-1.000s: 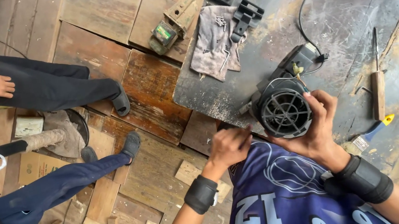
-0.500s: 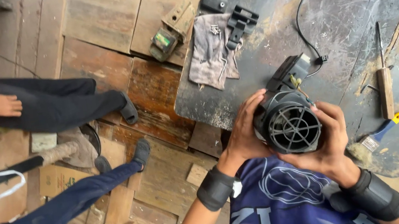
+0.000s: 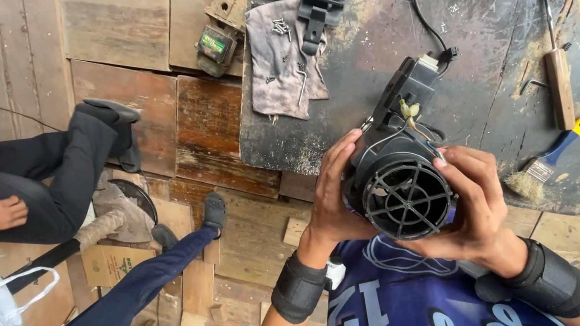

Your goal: Disassembling, cleaning, and repairing the motor and pump assembly of a pressure washer.

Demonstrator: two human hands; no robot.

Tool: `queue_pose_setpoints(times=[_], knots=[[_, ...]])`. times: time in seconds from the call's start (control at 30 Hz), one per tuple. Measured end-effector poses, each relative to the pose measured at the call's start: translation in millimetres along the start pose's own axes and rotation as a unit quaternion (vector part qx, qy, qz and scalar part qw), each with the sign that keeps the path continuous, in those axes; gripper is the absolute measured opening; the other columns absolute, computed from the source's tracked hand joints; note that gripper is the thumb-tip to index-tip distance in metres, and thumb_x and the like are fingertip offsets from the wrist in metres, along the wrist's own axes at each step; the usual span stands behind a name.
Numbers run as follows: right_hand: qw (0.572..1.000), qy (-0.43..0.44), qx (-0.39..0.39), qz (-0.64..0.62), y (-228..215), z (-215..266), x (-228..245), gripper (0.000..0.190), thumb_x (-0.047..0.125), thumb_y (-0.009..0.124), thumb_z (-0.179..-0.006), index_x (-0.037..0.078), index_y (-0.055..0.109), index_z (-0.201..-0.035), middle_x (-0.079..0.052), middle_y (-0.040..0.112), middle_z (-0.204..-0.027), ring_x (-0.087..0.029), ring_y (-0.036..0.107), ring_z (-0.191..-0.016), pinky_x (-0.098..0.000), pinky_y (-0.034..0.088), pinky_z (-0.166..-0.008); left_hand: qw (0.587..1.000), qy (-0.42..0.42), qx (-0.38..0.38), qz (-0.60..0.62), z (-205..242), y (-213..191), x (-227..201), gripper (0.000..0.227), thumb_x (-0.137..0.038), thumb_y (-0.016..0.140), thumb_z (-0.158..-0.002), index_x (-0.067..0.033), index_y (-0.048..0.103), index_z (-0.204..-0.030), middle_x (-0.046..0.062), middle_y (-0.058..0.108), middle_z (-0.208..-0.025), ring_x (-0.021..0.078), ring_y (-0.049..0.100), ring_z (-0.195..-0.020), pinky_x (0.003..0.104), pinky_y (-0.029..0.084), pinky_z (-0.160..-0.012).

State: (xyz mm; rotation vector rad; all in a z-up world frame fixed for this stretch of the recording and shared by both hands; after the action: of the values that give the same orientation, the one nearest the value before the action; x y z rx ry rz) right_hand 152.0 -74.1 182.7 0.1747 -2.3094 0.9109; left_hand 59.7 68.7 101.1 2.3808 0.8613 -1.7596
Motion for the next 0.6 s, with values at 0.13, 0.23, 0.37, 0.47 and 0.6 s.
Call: queue_pose_setpoints(times=[0.13, 0.23, 0.37, 0.47, 0.6], knots=[[1.000, 0.003, 0.000, -0.006, -3, -5, 4, 0.094, 0.044, 0.095, -0.065, -0.009, 0.051, -0.128, -0.026, 0.056, -0.118, -0.042, 0.062, -0.109, -0.0486, 0.056, -0.091, 1.000, -0.007, 0.008, 0.020, -7, -3, -2, 0.125, -0.026, 0.099, -0.057, -0.0146, 0.030, -0.161, 0.015, 0.044, -0.163, 0.0344, 0.046, -0.154, 0.046, 0.039, -0.128], [1.000, 0.005, -0.001, -0.003, -4, 3, 2, 0.092, 0.044, 0.095, -0.067, -0.008, 0.050, -0.128, -0.025, 0.056, -0.119, -0.041, 0.062, -0.110, -0.0485, 0.055, -0.092, 0.999, -0.012, 0.011, 0.027, -7, -3, -1, 0.124, -0.028, 0.099, -0.056, -0.0151, 0.032, -0.160, 0.015, 0.046, -0.162, 0.0320, 0.047, -0.149, 0.046, 0.039, -0.128], [1.000, 0.004, 0.010, -0.013, -3, 15, -1, 0.092, 0.047, 0.091, -0.067, -0.007, 0.050, -0.128, -0.025, 0.056, -0.119, -0.041, 0.061, -0.110, -0.0503, 0.055, -0.095, 0.999, -0.005, 0.023, 0.039, -2, -3, 0, 0.125, -0.027, 0.098, -0.056, -0.0174, 0.031, -0.161, 0.013, 0.044, -0.165, 0.0332, 0.045, -0.153, 0.047, 0.037, -0.130], [1.000, 0.002, 0.018, -0.025, -3, 19, -3, 0.092, 0.047, 0.090, -0.068, -0.008, 0.050, -0.129, -0.025, 0.055, -0.121, -0.042, 0.060, -0.111, -0.0512, 0.056, -0.097, 0.999, -0.002, 0.023, 0.042, -1, -2, -1, 0.126, -0.027, 0.099, -0.055, -0.0186, 0.031, -0.161, 0.012, 0.043, -0.165, 0.0339, 0.044, -0.154, 0.049, 0.036, -0.130], [0.999, 0.004, 0.040, -0.033, -5, 6, -10, 0.093, 0.044, 0.092, -0.066, -0.009, 0.050, -0.130, -0.026, 0.056, -0.123, -0.043, 0.060, -0.113, -0.0502, 0.054, -0.099, 1.000, 0.010, 0.012, 0.026, -5, 0, -5, 0.126, -0.024, 0.098, -0.057, -0.0190, 0.027, -0.161, 0.013, 0.042, -0.164, 0.0346, 0.043, -0.150, 0.048, 0.038, -0.129]])
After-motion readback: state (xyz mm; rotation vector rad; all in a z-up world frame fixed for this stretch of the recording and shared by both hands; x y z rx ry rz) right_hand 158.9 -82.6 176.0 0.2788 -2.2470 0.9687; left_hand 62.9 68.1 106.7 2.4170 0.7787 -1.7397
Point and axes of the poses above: each hand's wrist, its own z-axis away from the middle knuckle, its own y-axis out of the palm, x = y × z, the point moved 9 cm from there along -z, towards the middle knuckle
